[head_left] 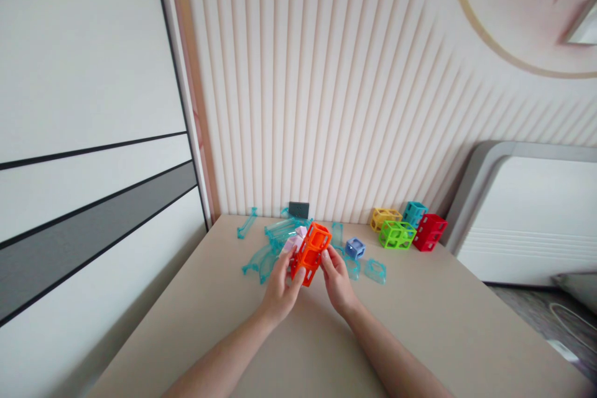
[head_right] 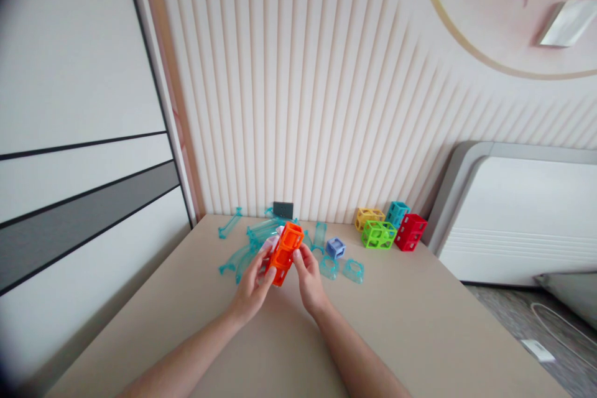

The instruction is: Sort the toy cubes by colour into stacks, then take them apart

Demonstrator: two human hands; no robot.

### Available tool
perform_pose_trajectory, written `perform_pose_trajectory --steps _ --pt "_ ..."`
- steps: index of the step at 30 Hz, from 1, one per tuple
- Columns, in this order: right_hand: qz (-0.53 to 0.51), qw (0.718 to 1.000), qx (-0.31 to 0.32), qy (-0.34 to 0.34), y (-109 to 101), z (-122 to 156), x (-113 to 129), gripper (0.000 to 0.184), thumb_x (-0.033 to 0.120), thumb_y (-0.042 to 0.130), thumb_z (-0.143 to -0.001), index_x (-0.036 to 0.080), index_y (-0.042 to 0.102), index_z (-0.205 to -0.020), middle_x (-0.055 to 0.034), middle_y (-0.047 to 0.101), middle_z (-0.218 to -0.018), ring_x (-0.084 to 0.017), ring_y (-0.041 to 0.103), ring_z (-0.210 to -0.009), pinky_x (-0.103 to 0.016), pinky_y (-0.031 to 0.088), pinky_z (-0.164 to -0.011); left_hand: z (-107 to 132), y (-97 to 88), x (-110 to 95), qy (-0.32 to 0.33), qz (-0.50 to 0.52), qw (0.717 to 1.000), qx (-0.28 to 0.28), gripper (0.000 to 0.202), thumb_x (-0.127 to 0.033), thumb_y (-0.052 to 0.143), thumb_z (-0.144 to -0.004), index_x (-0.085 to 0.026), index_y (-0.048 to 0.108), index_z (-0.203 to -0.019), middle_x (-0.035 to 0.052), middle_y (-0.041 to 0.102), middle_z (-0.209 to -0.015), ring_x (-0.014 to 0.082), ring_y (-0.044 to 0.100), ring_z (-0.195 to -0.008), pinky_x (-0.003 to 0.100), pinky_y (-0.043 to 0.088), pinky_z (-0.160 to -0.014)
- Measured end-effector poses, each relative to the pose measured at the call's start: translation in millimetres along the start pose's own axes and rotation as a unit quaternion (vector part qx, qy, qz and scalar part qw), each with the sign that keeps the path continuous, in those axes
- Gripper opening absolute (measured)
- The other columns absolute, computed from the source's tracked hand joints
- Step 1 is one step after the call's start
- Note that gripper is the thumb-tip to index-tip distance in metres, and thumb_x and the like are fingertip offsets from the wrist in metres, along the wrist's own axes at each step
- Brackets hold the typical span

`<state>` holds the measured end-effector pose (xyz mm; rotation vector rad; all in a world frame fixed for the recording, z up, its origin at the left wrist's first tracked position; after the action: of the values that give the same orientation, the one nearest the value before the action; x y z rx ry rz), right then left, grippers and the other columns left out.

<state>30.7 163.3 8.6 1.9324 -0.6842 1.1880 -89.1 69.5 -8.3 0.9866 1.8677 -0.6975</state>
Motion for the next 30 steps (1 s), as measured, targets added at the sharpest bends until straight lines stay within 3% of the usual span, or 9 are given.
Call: perform_pose_trajectory --steps 6,16,22,30 --pt "0.019 0.997 0.07 -0.016 16 9 11 0.042 0.051 0.072 -0.084 0.025 0.068 -0.117 -0.0073 0.072 -0.118 -0.026 0.066 -0.106 -0.041 0.049 -0.098 0 1.1 3 -0.011 -0.051 0.998 0.017 0.044 -0.047 0.056 -0.093 -0.02 0.058 -0.128 0.0135 0.067 -0.124 0.0294 0.062 -0.114 0.045 0.048 -0.101" --pt "0.046 0.998 0.051 -0.005 17 8 10 0.043 0.057 0.069 -0.082 0.025 0.072 -0.111 -0.0064 0.075 -0.11 -0.027 0.068 -0.099 -0.042 0.052 -0.095 3 7.7 -9 -0.044 -0.022 0.998 0.042 0.044 -0.053 0.044 -0.098 -0.02 0.062 -0.121 0.0116 0.071 -0.111 0.0278 0.067 -0.097 0.042 0.054 -0.088" --pt "0.047 0.997 0.057 0.001 18 10 10 0.044 0.058 0.069 -0.082 0.024 0.073 -0.11 -0.0067 0.075 -0.111 -0.028 0.068 -0.1 -0.042 0.051 -0.096 4 7.0 -9 -0.04 -0.028 0.997 0.055 0.045 -0.053 0.048 -0.096 -0.021 0.06 -0.125 0.0117 0.069 -0.118 0.0293 0.065 -0.105 0.044 0.05 -0.095" --pt "0.065 0.996 0.064 -0.012 16 9 6 0.041 0.054 0.065 -0.088 0.024 0.072 -0.114 -0.0055 0.075 -0.111 -0.027 0.068 -0.1 -0.042 0.051 -0.096 7 7.9 0 -0.029 -0.03 0.997 0.062 0.044 -0.05 0.043 -0.098 -0.022 0.059 -0.128 0.0124 0.069 -0.117 0.0276 0.066 -0.101 0.044 0.052 -0.094"
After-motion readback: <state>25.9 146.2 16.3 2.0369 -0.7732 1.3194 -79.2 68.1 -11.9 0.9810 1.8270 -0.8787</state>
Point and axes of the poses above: each hand's wrist, its own z-axis away from the middle knuckle, its own y-axis out of the palm, x = y × z, the point moved 4 cm from there along -z, towards the middle knuckle
